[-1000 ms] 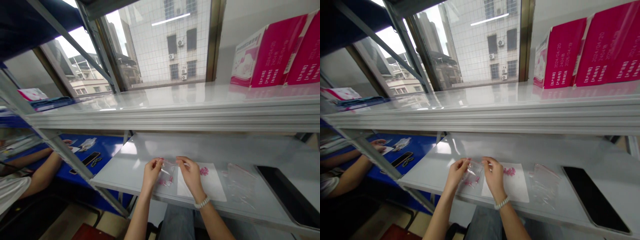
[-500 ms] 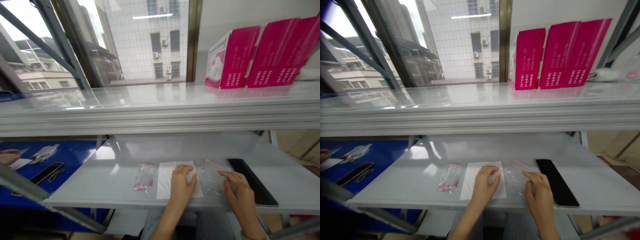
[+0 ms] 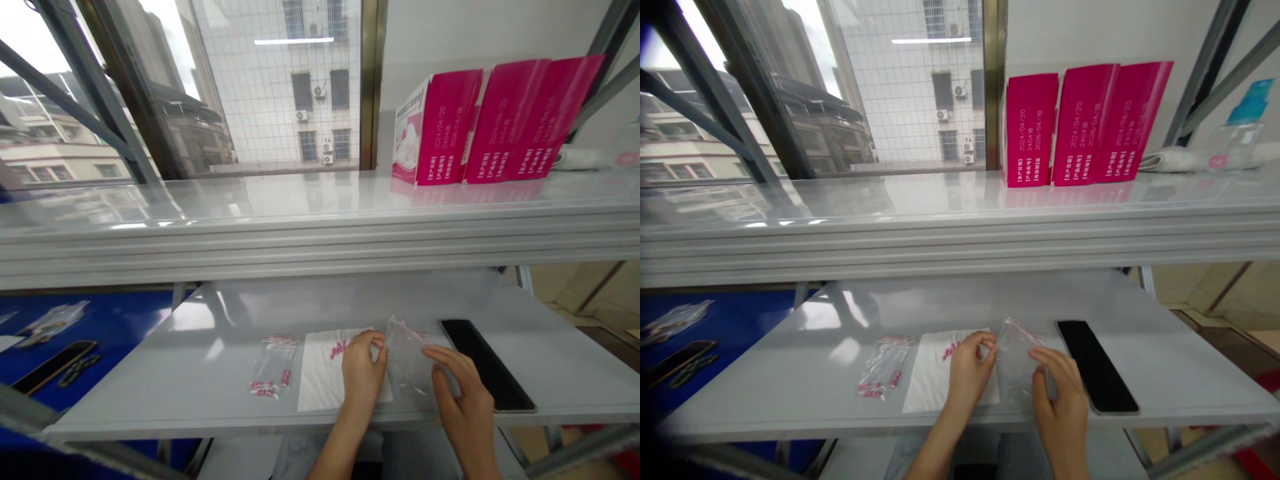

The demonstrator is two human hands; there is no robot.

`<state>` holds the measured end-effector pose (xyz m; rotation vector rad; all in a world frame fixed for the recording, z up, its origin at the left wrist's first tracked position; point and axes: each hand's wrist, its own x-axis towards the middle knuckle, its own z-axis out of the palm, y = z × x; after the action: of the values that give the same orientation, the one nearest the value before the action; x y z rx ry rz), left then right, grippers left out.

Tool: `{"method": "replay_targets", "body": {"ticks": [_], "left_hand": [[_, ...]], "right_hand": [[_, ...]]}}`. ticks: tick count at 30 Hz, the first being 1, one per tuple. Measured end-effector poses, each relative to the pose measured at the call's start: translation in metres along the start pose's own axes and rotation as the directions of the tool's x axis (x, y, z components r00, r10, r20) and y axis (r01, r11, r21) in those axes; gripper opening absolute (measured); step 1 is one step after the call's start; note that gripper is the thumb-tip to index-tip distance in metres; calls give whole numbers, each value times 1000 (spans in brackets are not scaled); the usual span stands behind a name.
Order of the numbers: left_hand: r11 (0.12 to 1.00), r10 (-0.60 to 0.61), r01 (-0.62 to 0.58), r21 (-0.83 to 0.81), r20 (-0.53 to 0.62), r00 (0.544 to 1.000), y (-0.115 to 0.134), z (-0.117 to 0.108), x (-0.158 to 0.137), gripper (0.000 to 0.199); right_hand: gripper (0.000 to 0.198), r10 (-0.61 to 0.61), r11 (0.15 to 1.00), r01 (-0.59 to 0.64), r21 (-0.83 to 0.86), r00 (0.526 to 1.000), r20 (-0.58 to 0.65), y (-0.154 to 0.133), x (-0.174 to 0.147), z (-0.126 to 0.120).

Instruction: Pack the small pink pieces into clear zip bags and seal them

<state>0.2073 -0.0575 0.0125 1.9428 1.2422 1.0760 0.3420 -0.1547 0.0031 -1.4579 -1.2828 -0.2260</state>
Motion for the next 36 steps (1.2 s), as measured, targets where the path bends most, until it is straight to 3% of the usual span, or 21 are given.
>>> {"method": "replay_targets", "body": {"ticks": [5, 11, 14, 16, 18, 20, 22, 24, 28, 30, 33, 36], "left_hand": [[1000, -13, 14, -24, 18, 1000, -4, -6, -5, 18], [995, 54, -53, -82, 5, 999, 11, -2, -11, 17], [987, 89, -93, -130, -36, 995, 16, -10, -15, 14], [976, 112, -115, -186, -31, 993, 17, -22, -22, 12], [952, 113, -106, -289, 10, 993, 15, -39, -32, 12], [921, 30, -6, -390, 57, 998, 12, -59, -45, 14], [884, -90, 107, -454, 59, 994, 7, -77, -56, 17], [848, -207, 187, -497, 15, 978, 2, -92, -65, 23], [818, -348, 254, -516, -91, 933, -8, -108, -70, 37], [815, -364, 267, -514, -96, 927, -13, -111, -69, 41], [832, -339, 242, -499, -113, 934, -20, -111, -67, 42], [911, -238, 148, -385, -198, 951, -28, -111, -68, 34]], "right_hand": [[21, 35, 999, -34, 31, 999, -18, -5, 5, 4], [24, 59, 998, -57, 34, 997, -47, -2, 5, 5], [34, 188, 982, -185, 38, 978, -92, -2, 5, -1], [49, 344, 936, -335, 113, 936, -75, -5, 7, -7], [54, 454, 863, -457, 215, 888, 67, -11, 10, -12], [41, 454, 802, -534, 268, 836, 308, -21, 11, -15], [36, 384, 759, -585, 284, 756, 531, -33, 12, -14], [36, 320, 711, -630, 311, 685, 655, -47, 10, -11], [32, 252, 612, -716, 335, 578, 776, -66, 3, 3], [34, 252, 599, -735, 319, 551, 796, -69, -2, 11], [36, 280, 555, -776, 300, 514, 811, -69, -8, 18], [37, 275, 483, -834, 267, 434, 858, -70, -11, 20]]}}
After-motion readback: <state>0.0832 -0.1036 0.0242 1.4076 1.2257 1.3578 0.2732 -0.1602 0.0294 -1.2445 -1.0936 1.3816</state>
